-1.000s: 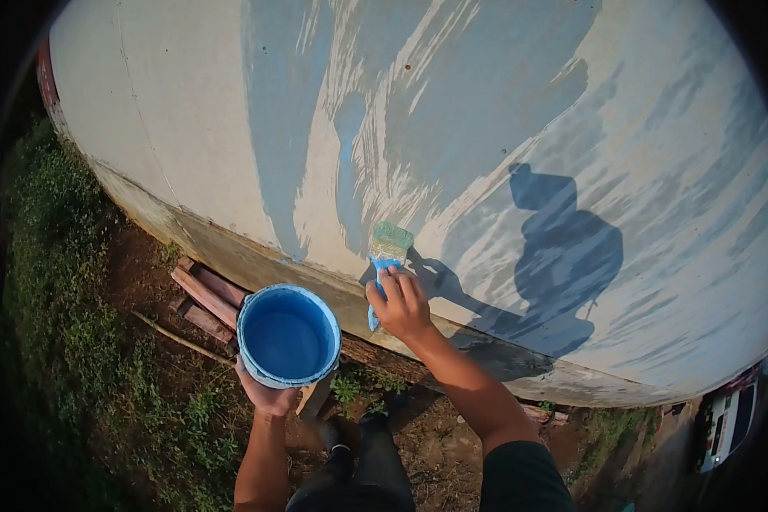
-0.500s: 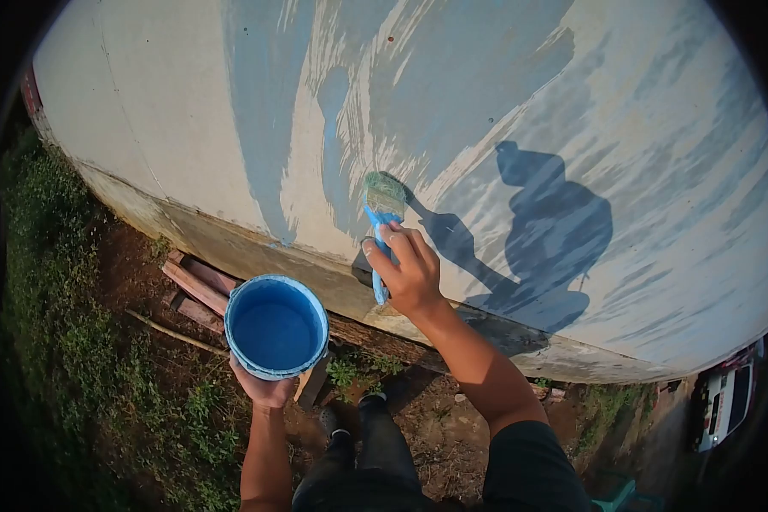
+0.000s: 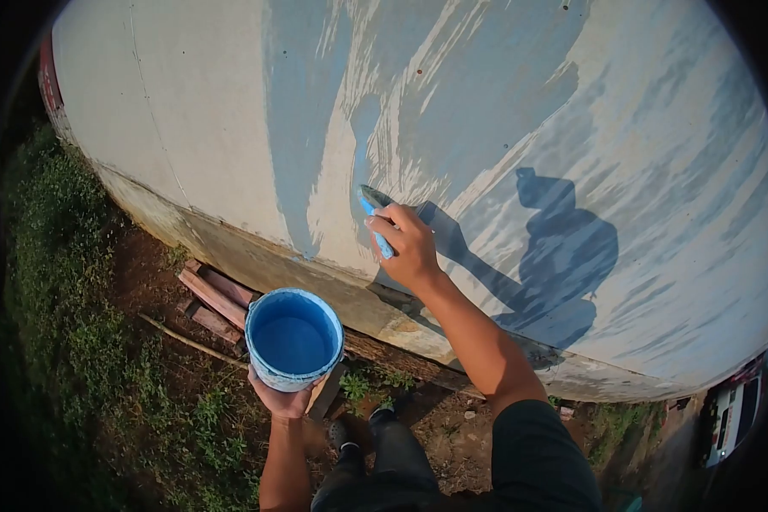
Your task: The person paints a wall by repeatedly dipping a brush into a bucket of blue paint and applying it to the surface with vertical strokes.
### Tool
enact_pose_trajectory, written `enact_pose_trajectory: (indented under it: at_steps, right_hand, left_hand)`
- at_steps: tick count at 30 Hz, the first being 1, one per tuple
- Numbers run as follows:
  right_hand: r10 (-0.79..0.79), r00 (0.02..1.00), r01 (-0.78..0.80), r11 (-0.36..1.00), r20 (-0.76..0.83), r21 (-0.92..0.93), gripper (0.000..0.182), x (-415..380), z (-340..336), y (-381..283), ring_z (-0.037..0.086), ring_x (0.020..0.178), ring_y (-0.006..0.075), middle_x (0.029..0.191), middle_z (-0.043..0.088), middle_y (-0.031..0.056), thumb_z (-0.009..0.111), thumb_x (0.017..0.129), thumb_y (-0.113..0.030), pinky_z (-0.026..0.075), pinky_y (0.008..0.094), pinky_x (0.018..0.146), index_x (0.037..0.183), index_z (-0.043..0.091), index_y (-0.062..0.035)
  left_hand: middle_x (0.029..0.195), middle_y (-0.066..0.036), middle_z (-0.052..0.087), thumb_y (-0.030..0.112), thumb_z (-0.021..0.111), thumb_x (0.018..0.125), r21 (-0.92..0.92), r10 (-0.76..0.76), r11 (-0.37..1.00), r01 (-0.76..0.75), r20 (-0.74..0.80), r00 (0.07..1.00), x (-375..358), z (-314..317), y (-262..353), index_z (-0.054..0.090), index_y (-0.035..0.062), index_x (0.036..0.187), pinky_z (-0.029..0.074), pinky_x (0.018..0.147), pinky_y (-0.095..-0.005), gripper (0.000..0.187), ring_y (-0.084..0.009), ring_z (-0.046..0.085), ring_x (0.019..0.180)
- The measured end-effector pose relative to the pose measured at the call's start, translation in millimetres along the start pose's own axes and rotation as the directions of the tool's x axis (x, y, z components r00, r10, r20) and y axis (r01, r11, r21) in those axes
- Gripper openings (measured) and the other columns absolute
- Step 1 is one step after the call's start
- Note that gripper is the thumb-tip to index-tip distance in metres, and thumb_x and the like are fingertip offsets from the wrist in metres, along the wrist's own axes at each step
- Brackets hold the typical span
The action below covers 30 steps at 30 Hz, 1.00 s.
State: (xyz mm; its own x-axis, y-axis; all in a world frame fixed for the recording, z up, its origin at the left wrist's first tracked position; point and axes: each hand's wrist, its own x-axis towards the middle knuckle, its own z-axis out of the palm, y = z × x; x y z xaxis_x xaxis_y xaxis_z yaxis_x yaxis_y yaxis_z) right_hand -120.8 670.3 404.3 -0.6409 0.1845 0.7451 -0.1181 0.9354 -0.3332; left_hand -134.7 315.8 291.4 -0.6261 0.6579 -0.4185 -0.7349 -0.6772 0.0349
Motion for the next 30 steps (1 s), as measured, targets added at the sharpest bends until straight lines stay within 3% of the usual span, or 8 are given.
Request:
enact_pose_trajectory:
  at_steps: [4, 8, 12, 17, 18, 20, 25, 30]
  right_hand:
    - [-0.279, 0.942, 0.215, 0.928, -0.185, -0.304, 0.033, 45.5, -34.0, -25.5, 0.073, 0.094, 0.0350, 0.111, 0.071, 0.0137, 0.081, 0.076, 0.002, 0.064, 0.0430, 0.077, 0.107, 0.079, -0.0062]
    - [-0.304, 0.950, 0.304, 0.860, 0.068, -0.410, 0.022, 4.2, 14.6, -13.7, 0.072, 0.106, 0.0330, 0.114, 0.072, 0.0127, 0.077, 0.083, -0.004, 0.066, 0.0385, 0.079, 0.105, 0.077, -0.0075]
    - [-0.258, 0.912, 0.342, 0.907, 0.318, -0.245, 0.016, -64.1, 89.3, -22.1, 0.070, 0.106, 0.0308, 0.108, 0.066, 0.0096, 0.076, 0.086, -0.006, 0.066, 0.0394, 0.076, 0.101, 0.071, -0.0093]
    - [-0.016, 0.939, 0.043, 0.997, 0.345, -0.070, 0.021, -11.3, 98.1, 2.3, 0.068, 0.098, 0.0313, 0.105, 0.063, 0.0073, 0.079, 0.087, -0.001, 0.061, 0.0469, 0.075, 0.106, 0.073, -0.0087]
    - [0.226, 0.903, -0.256, 0.966, 0.367, 0.035, 0.023, 20.8, 81.7, 0.1, 0.069, 0.095, 0.0330, 0.103, 0.065, 0.0075, 0.079, 0.086, 0.000, 0.059, 0.0480, 0.077, 0.106, 0.074, -0.0081]
    - [0.211, 0.908, -0.244, 0.969, 0.362, 0.046, 0.026, 60.1, 53.0, -4.3, 0.071, 0.095, 0.0330, 0.103, 0.067, 0.0072, 0.079, 0.083, 0.000, 0.059, 0.0450, 0.077, 0.107, 0.075, -0.0073]
    - [-0.343, 0.936, 0.351, 0.872, 0.085, -0.342, 0.033, 95.0, 19.0, -47.2, 0.070, 0.098, 0.0347, 0.109, 0.067, 0.0123, 0.081, 0.078, 0.003, 0.061, 0.0445, 0.077, 0.109, 0.075, -0.0086]
    - [-0.130, 0.923, 0.187, 0.974, 0.363, -0.128, 0.038, 8.2, 89.7, -23.7, 0.068, 0.104, 0.0341, 0.110, 0.063, 0.0126, 0.081, 0.076, 0.003, 0.062, 0.0463, 0.078, 0.111, 0.073, -0.0088]
  left_hand:
    - [0.165, -0.019, 0.048, 0.075, 0.043, 0.100, -0.019, 0.030, 0.999, -0.029, 0.039, 0.999, 0.0, -16.8, 2.5, 0.041, 0.0185, 0.167, 0.064, 0.087, -0.0762, 0.088, -0.0494, 0.058, 0.140]
    - [0.165, -0.021, 0.047, 0.076, 0.043, 0.099, -0.024, 0.075, 0.997, -0.074, 0.047, 0.996, 0.8, -19.1, 3.6, 0.037, 0.0171, 0.168, 0.064, 0.086, -0.0764, 0.091, -0.0518, 0.058, 0.139]
    - [0.169, -0.015, 0.045, 0.075, 0.045, 0.100, -0.086, 0.130, 0.988, -0.128, 0.026, 0.991, -7.2, -9.7, 12.1, 0.043, 0.0184, 0.167, 0.049, 0.115, -0.0717, 0.087, -0.0432, 0.050, 0.150]
    - [0.168, -0.013, 0.048, 0.074, 0.046, 0.100, 0.048, 0.149, 0.987, -0.153, 0.074, 0.986, -17.0, -14.3, 25.2, 0.046, 0.0198, 0.166, 0.045, 0.120, -0.0676, 0.085, -0.0406, 0.049, 0.151]
    - [0.168, -0.013, 0.048, 0.074, 0.047, 0.100, 0.074, 0.143, 0.986, -0.152, 0.124, 0.982, -16.1, -14.6, 27.8, 0.046, 0.0199, 0.166, 0.046, 0.119, -0.0676, 0.085, -0.0407, 0.049, 0.151]
    - [0.167, -0.013, 0.049, 0.074, 0.048, 0.100, 0.101, 0.133, 0.983, -0.152, 0.176, 0.975, -19.1, -11.4, 31.3, 0.046, 0.0200, 0.166, 0.047, 0.118, -0.0677, 0.085, -0.0407, 0.050, 0.151]
    - [0.167, -0.013, 0.049, 0.072, 0.049, 0.101, 0.020, 0.169, 0.984, -0.175, 0.168, 0.971, -22.3, -4.4, 32.5, 0.048, 0.0182, 0.164, 0.048, 0.117, -0.0674, 0.083, -0.0409, 0.050, 0.150]
    - [0.167, -0.013, 0.049, 0.071, 0.050, 0.102, 0.003, 0.231, 0.972, -0.234, 0.138, 0.963, -17.0, -8.7, 37.4, 0.048, 0.0164, 0.164, 0.046, 0.120, -0.0640, 0.083, -0.0398, 0.049, 0.151]
